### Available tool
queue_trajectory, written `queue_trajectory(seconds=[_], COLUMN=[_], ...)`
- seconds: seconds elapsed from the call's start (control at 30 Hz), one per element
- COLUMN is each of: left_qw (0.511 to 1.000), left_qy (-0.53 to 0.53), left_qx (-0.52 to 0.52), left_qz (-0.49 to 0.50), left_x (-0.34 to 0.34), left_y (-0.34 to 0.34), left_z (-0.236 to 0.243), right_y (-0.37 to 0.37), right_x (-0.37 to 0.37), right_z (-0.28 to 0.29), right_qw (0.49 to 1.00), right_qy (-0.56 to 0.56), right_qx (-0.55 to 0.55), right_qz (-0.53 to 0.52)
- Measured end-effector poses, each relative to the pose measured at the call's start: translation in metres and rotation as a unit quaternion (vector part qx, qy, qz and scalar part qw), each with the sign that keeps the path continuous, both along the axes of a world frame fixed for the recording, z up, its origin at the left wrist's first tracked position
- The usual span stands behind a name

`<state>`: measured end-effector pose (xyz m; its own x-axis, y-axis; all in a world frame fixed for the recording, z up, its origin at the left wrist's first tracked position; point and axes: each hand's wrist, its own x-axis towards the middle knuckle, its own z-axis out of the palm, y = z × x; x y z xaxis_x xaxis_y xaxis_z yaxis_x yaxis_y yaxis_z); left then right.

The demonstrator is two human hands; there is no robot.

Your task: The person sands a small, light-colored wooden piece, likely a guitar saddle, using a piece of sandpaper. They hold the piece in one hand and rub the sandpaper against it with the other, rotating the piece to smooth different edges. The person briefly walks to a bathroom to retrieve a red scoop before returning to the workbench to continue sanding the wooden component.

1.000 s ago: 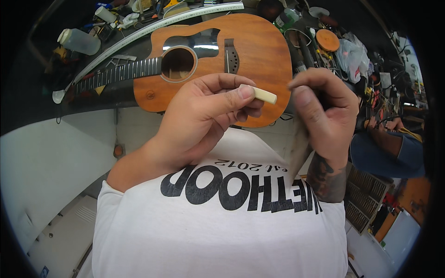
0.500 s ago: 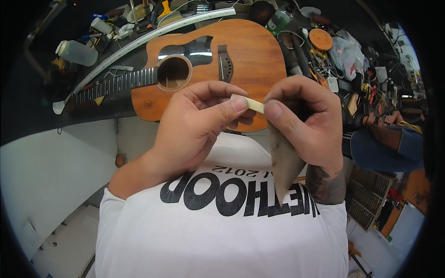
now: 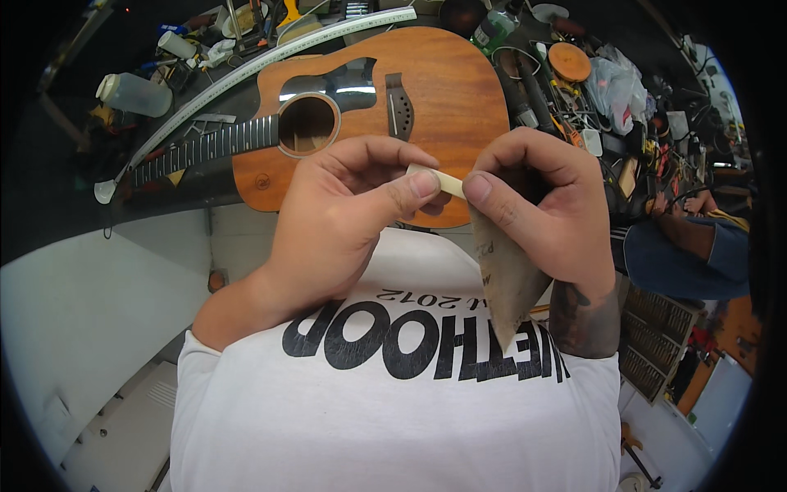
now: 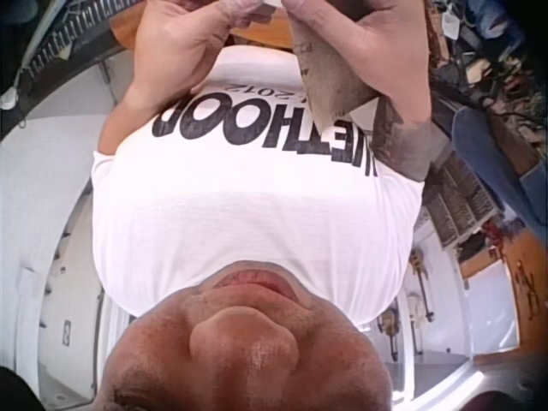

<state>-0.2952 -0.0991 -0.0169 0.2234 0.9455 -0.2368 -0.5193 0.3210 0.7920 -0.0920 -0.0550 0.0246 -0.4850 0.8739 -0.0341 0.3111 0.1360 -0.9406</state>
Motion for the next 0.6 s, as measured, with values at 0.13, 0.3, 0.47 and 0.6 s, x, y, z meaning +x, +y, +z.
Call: queue_trajectory(seconds=[0.13, 0.3, 0.47, 0.6], left_qw=[1.0, 1.0, 0.999, 0.993], left_qy=[0.008, 0.003, 0.034, 0.094], left_qx=[-0.019, -0.011, 0.027, 0.075], left_qz=[-0.004, -0.018, -0.002, -0.01], left_x=[0.002, 0.0, 0.0, -0.001], left_y=[-0.001, 0.0, -0.001, -0.004], left_z=[-0.003, 0.001, 0.005, 0.007], right_y=[0.005, -0.003, 0.007, 0.004], right_x=[0.007, 0.004, 0.012, 0.026], right_z=[-0.003, 0.008, -0.01, -0.011], right_qw=[0.998, 0.998, 0.999, 0.995], right_qy=[0.019, 0.043, -0.028, 0.014], right_qx=[-0.057, -0.043, -0.022, -0.045], right_qz=[-0.01, 0.02, -0.032, -0.085])
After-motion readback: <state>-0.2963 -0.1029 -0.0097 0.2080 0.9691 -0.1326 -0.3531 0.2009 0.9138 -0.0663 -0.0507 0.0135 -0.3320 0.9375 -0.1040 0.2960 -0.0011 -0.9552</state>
